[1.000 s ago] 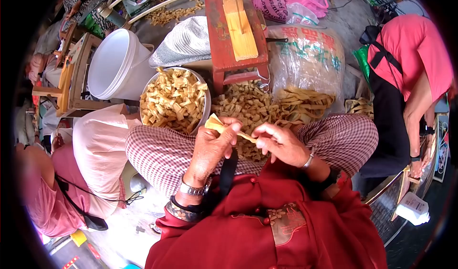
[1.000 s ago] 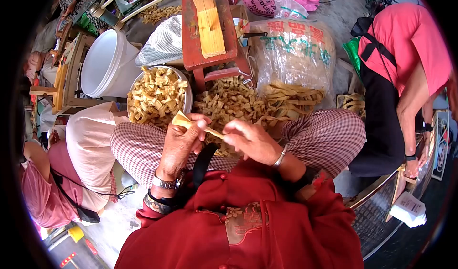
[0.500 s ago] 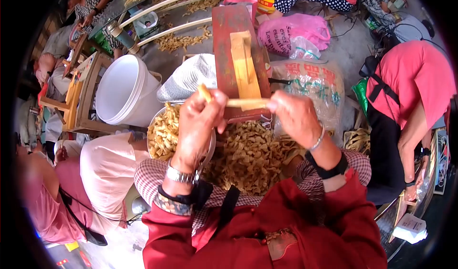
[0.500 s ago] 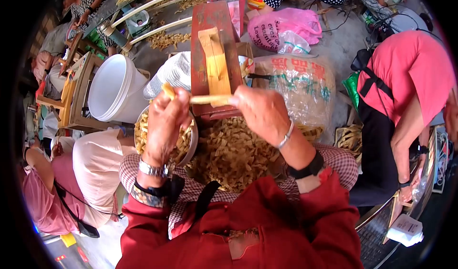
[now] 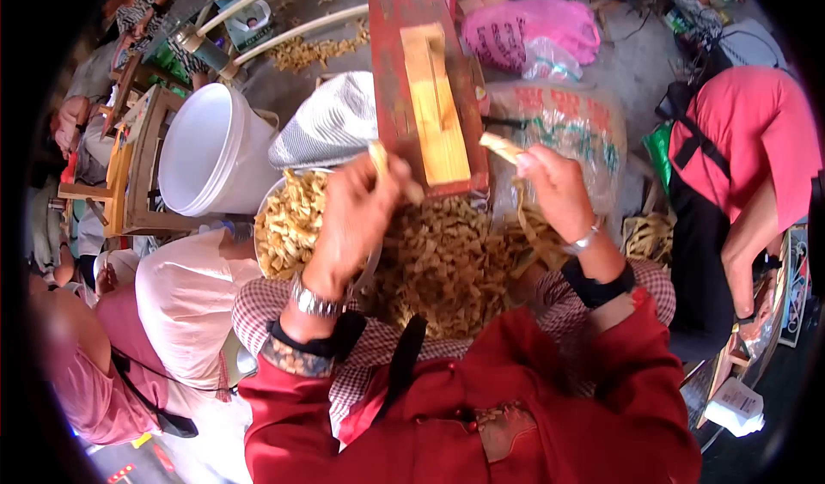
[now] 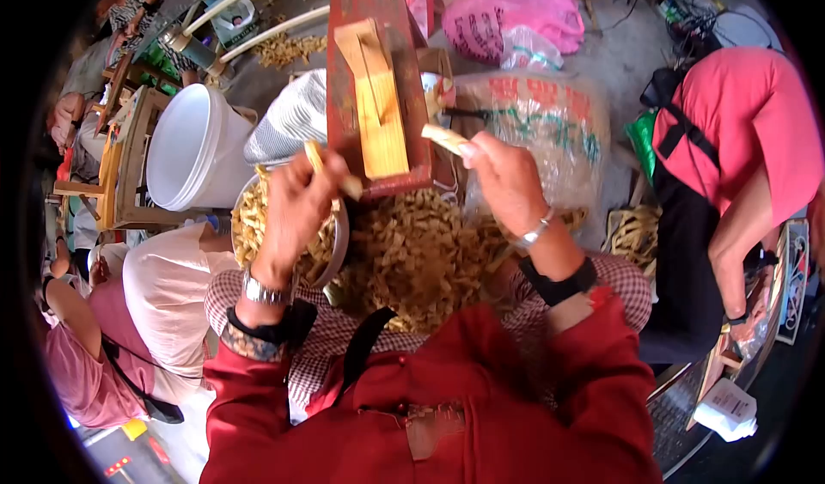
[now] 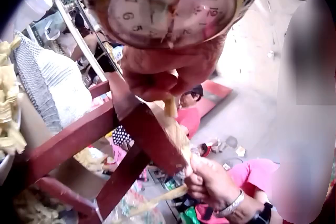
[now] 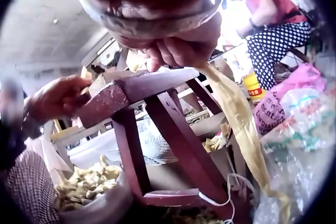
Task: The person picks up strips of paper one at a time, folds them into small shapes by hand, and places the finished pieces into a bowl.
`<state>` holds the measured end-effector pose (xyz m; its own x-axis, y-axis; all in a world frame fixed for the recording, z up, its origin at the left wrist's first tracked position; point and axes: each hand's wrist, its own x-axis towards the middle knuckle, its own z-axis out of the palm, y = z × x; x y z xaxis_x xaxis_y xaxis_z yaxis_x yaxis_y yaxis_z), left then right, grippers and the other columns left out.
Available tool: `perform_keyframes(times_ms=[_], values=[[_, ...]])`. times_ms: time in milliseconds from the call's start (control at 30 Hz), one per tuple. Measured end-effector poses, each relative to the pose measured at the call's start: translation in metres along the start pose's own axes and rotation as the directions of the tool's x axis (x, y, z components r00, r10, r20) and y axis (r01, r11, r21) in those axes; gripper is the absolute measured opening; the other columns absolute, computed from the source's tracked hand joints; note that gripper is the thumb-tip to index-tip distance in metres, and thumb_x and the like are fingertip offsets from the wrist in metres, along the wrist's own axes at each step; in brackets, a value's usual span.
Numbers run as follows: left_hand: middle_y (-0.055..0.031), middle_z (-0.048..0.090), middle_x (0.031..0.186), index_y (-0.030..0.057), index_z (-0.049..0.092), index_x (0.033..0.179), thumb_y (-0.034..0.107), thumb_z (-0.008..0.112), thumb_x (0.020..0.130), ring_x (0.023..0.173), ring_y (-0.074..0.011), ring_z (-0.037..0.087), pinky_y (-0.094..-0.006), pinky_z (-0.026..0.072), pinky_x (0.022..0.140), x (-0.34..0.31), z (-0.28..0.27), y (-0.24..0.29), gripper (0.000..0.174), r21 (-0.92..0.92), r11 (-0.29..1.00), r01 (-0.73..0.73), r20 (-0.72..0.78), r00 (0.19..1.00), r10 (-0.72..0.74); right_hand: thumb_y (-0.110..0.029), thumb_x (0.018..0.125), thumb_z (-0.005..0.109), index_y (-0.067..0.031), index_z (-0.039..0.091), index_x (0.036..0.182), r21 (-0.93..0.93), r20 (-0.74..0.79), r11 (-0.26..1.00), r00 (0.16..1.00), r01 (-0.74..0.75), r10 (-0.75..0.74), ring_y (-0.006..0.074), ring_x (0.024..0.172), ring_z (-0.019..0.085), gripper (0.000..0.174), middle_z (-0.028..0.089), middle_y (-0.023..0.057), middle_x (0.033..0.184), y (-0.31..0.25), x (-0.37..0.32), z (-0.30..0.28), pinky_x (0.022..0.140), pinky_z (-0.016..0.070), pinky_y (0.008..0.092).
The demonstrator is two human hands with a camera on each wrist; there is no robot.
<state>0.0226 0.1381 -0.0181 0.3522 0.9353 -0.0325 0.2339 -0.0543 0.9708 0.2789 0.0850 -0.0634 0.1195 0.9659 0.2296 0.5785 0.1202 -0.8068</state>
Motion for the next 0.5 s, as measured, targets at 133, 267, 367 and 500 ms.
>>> perform_keyframes(times_ms=[133,267,367,500], values=[[-0.0072,0.061,0.064,0.0000,0.059,0.085,0.005,0.056,0.087,0.056,-0.0104,0.056,-0.0292,0.0460,0.052,-0.054,0.007,-0.019,0.006,0.355,0.935,0.020,0.182,0.979,-0.090,-0.024,0.096,0.049,-0.0005,0.056,0.076,0.219,0.072,0.952,0.977,-0.212,0.201,0.0065,0.059,0.040,0.032,0.045,-0.0013,0.062,-0.015,-0.023,-0.020,0.055,0.0351,0.0233],[-0.0154,0.065,0.075,-0.0010,0.060,0.090,0.010,0.061,0.083,0.061,-0.0303,0.063,-0.0361,0.0511,0.056,-0.076,0.034,-0.054,0.013,0.428,0.898,-0.108,0.351,0.935,-0.055,-0.025,0.095,0.050,-0.0007,0.057,0.077,0.291,0.058,0.925,0.970,-0.242,0.236,0.0058,0.058,0.040,0.031,0.046,-0.0016,0.061,-0.021,-0.025,-0.017,0.054,0.0344,0.0230],[-0.0186,0.065,0.082,-0.0028,0.056,0.106,0.020,0.063,0.084,0.072,-0.0351,0.063,-0.0380,0.0518,0.067,-0.063,0.045,-0.091,0.033,0.636,0.772,0.005,0.289,0.926,-0.244,-0.025,0.095,0.051,-0.0006,0.058,0.078,0.385,0.076,0.895,0.974,-0.226,0.214,0.0055,0.057,0.040,0.031,0.047,-0.0016,0.061,-0.022,-0.024,-0.013,0.053,0.0344,0.0231],[-0.0314,0.059,0.104,-0.0037,0.020,0.139,0.042,0.070,0.076,0.094,-0.0450,0.059,-0.0452,0.0481,0.082,-0.062,0.055,-0.162,0.092,0.826,0.563,0.031,0.223,0.899,-0.376,-0.024,0.096,0.051,-0.0002,0.058,0.079,0.341,0.071,0.918,0.979,-0.202,0.189,0.0058,0.055,0.042,0.030,0.049,-0.0002,0.062,-0.029,-0.026,-0.020,0.051,0.0352,0.0235]])
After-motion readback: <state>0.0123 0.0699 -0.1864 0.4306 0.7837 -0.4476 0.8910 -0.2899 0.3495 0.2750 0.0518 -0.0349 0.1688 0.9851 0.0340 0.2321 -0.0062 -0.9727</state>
